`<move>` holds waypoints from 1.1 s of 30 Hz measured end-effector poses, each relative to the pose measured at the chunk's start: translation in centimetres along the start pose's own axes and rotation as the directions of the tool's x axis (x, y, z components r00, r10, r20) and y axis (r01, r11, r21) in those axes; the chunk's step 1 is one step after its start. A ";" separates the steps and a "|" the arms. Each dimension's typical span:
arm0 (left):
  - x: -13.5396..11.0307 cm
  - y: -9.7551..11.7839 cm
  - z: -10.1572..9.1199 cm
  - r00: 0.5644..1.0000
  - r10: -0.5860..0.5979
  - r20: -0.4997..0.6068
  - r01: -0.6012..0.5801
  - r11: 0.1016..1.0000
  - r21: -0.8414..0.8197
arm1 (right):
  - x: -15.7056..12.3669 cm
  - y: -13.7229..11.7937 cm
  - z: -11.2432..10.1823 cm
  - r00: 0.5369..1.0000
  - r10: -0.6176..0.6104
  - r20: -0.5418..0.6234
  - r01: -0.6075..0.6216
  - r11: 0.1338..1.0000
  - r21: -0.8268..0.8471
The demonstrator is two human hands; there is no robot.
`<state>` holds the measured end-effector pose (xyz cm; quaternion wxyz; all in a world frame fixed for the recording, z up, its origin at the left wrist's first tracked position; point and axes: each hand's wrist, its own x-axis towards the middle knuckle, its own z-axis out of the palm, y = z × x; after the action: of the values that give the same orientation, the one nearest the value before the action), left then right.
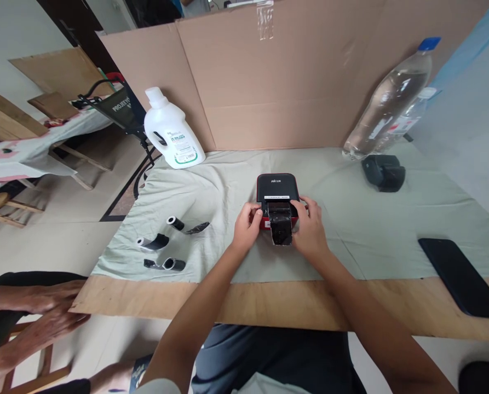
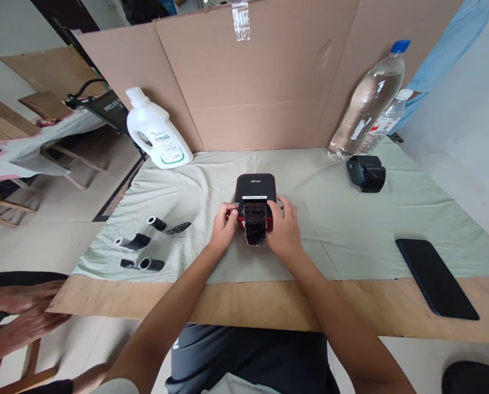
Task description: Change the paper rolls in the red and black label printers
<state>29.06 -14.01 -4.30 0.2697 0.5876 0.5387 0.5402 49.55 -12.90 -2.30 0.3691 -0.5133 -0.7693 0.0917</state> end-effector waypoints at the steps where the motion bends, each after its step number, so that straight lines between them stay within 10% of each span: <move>1: 0.2 -0.1 -0.1 1.000 -0.021 0.021 0.022 0.999 -0.026 | 0.0 0.0 0.0 1.000 0.013 0.008 -0.013 1.000 -0.001; 14: 0.2 -1.4 0.4 0.999 0.036 -0.011 -0.036 0.999 -0.026 | 0.5 0.4 -0.2 0.999 -0.035 0.015 0.036 0.999 -0.032; 22: -0.1 -1.7 0.2 0.998 0.059 0.008 -0.059 0.998 0.002 | 4.5 3.4 -4.5 0.944 -0.226 0.241 0.167 0.956 0.241; 33: -0.1 -1.4 0.0 0.998 0.054 0.028 -0.055 0.999 0.002 | 9.7 -0.1 -2.5 0.979 0.194 0.060 -0.203 0.931 0.302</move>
<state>28.61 -13.73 -5.60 0.2617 0.6100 0.5193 0.5383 49.21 -5.26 4.11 0.4218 -0.5235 -0.6952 0.2545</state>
